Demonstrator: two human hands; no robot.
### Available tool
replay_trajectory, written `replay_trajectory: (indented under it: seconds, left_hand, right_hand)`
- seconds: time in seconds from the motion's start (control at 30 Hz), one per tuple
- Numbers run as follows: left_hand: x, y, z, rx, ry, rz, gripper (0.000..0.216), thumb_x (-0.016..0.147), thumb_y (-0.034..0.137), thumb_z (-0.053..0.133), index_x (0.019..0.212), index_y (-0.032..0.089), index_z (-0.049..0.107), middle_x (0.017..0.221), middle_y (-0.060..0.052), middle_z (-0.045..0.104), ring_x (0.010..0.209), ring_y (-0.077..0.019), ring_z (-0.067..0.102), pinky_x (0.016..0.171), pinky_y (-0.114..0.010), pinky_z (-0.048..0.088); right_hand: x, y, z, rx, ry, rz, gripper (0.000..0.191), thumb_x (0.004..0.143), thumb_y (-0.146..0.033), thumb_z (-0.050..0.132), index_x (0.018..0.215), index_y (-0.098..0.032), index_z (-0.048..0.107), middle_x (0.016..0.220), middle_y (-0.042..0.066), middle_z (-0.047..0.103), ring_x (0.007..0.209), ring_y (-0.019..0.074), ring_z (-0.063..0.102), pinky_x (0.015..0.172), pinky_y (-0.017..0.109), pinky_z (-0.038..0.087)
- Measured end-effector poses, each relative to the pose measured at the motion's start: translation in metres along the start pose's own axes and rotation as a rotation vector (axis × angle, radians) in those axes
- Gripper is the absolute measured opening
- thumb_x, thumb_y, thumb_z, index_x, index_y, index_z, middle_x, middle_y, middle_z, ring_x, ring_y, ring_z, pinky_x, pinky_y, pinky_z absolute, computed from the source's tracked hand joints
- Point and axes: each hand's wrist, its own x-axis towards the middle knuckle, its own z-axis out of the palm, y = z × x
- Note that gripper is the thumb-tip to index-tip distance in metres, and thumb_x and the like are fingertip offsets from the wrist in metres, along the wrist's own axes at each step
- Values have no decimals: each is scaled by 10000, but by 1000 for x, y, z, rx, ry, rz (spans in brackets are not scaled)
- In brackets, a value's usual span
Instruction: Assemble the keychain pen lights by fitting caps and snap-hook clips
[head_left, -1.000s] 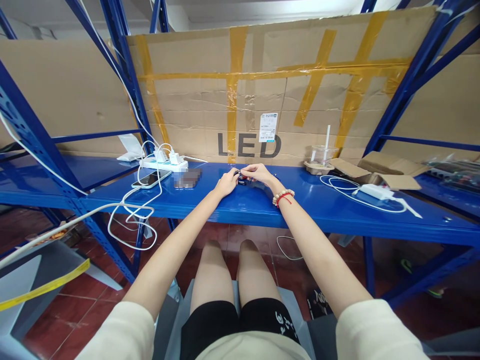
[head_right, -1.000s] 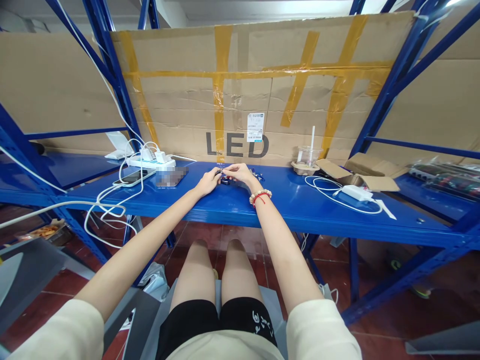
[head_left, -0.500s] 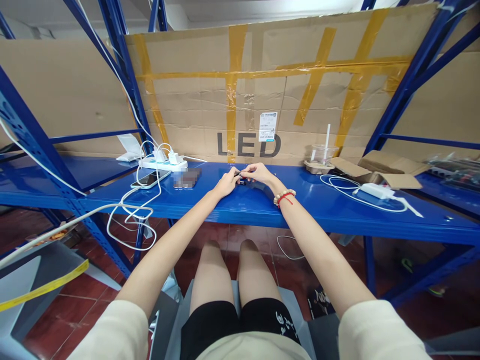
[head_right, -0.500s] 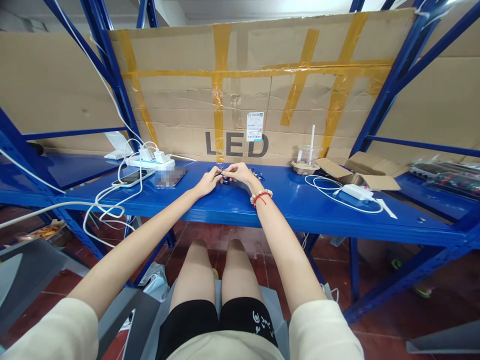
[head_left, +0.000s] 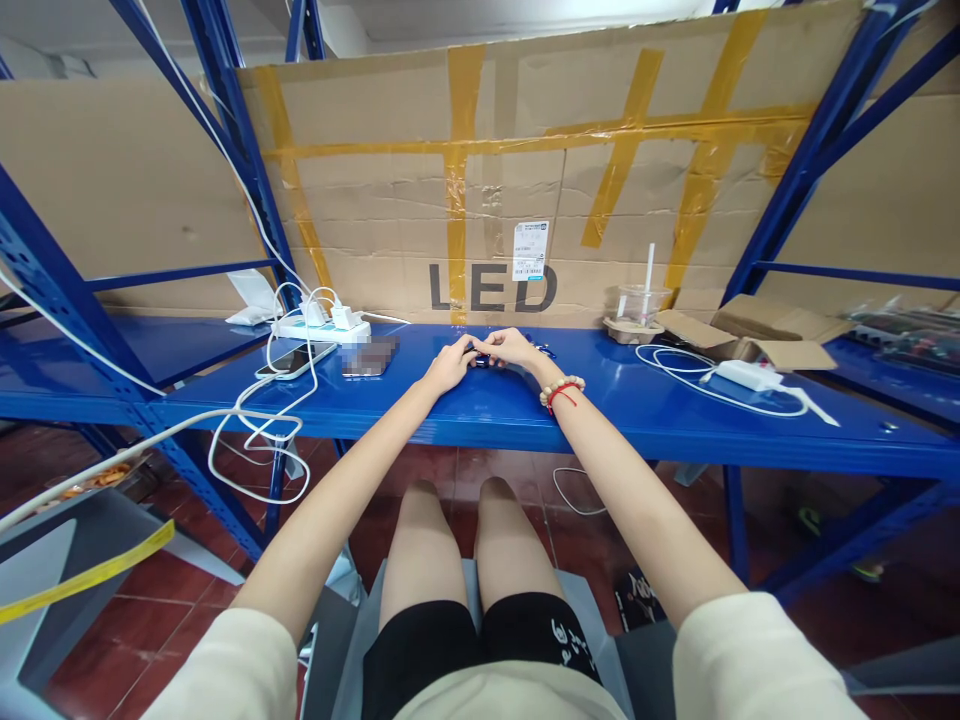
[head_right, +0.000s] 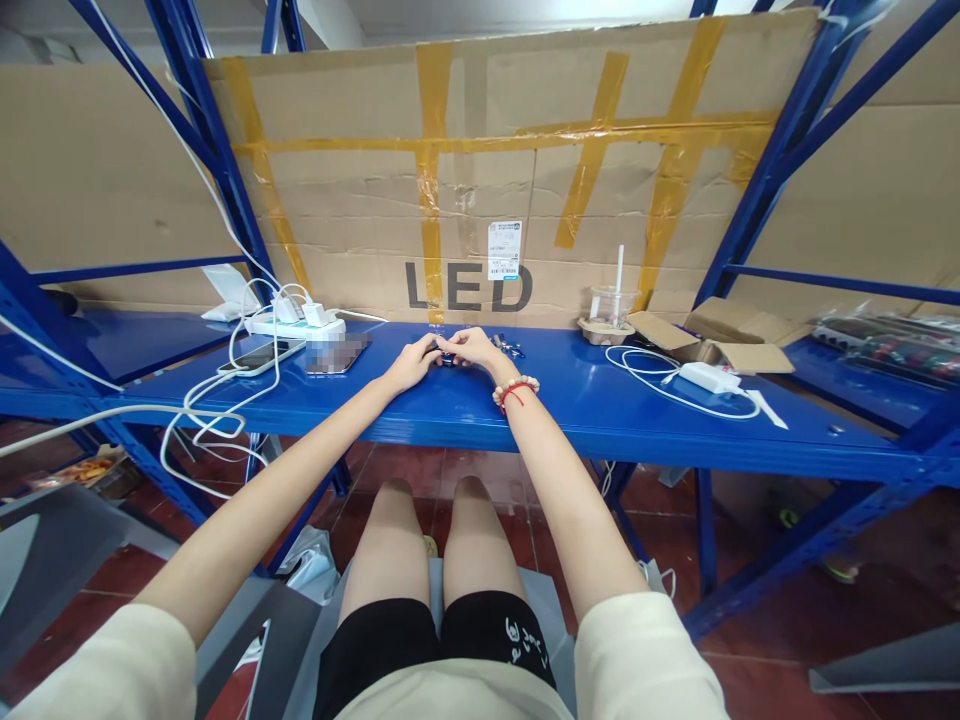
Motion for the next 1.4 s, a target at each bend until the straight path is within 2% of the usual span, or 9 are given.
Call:
replay_trajectory:
  seconds: [0.13, 0.5, 0.63, 0.77, 0.83, 0.93, 1.07, 1.23, 1.4]
  left_hand:
    - [2, 0, 1, 43, 24, -30, 195, 868, 266, 383, 921, 212, 562, 712, -9, 636, 752, -180, 605, 801, -312, 449]
    - [1, 1, 3, -22, 45, -108, 245, 894, 284, 331, 920, 196, 558, 615, 8, 575, 656, -155, 565, 710, -277, 431]
    - [2, 1, 4, -7, 59, -118, 227, 894, 275, 337, 905, 189, 547, 605, 11, 574, 650, -154, 564, 711, -276, 430]
    - [2, 3, 3, -32, 66, -110, 229, 895, 249, 331, 913, 171, 545, 591, 11, 569, 626, -146, 556, 690, -263, 427]
    - [1, 5, 2, -42, 70, -105, 246, 896, 246, 323, 927, 167, 554, 579, 14, 568, 624, -145, 554, 694, -260, 430]
    - [0, 5, -1, -41, 64, -88, 266, 893, 249, 325, 959, 171, 571, 581, 18, 578, 637, -145, 557, 708, -258, 433]
    - [-1, 4, -3, -13, 12, -23, 280, 893, 295, 334, 964, 199, 588, 588, 30, 575, 637, -137, 556, 712, -252, 424]
    - [-2, 3, -1, -14, -20, 50, 238, 879, 326, 372, 872, 184, 563, 570, 35, 540, 598, -125, 534, 669, -242, 415]
    - [-3, 1, -1, -60, -13, 53, 207, 832, 264, 458, 1015, 179, 505, 581, 50, 569, 576, -119, 532, 652, -241, 422]
  right_hand:
    - [1, 2, 4, -5, 31, -9, 510, 584, -629, 692, 631, -132, 587, 498, 12, 567, 439, 66, 506, 362, 150, 361]
    - [0, -2, 5, -104, 66, -78, 499, 679, -615, 624, 707, -117, 636, 492, 4, 549, 422, 68, 493, 364, 160, 352]
    - [3, 1, 4, -105, 86, -90, 494, 667, -607, 639, 698, -114, 642, 566, 27, 599, 420, 65, 479, 361, 173, 343]
    - [5, 2, 3, -43, 119, -158, 438, 660, -525, 687, 802, -111, 685, 660, 42, 644, 469, 69, 500, 395, 179, 364]
    - [5, 2, 2, -4, 96, -181, 411, 654, -475, 705, 854, -115, 701, 686, 42, 655, 529, 82, 528, 419, 174, 371]
    - [5, 3, -1, 30, 41, -127, 415, 625, -446, 726, 874, -115, 710, 645, 28, 639, 561, 91, 535, 428, 172, 367]
    - [7, 8, -8, 32, -27, -146, 406, 580, -444, 749, 813, -114, 706, 619, 11, 620, 545, 81, 519, 443, 177, 372]
    - [5, 9, -13, -17, -60, -167, 386, 556, -440, 761, 738, -108, 686, 582, 17, 613, 521, 90, 519, 437, 189, 373]
    - [1, 8, -14, -24, -86, -136, 416, 517, -474, 783, 680, -116, 648, 555, 13, 604, 479, 87, 509, 417, 194, 365]
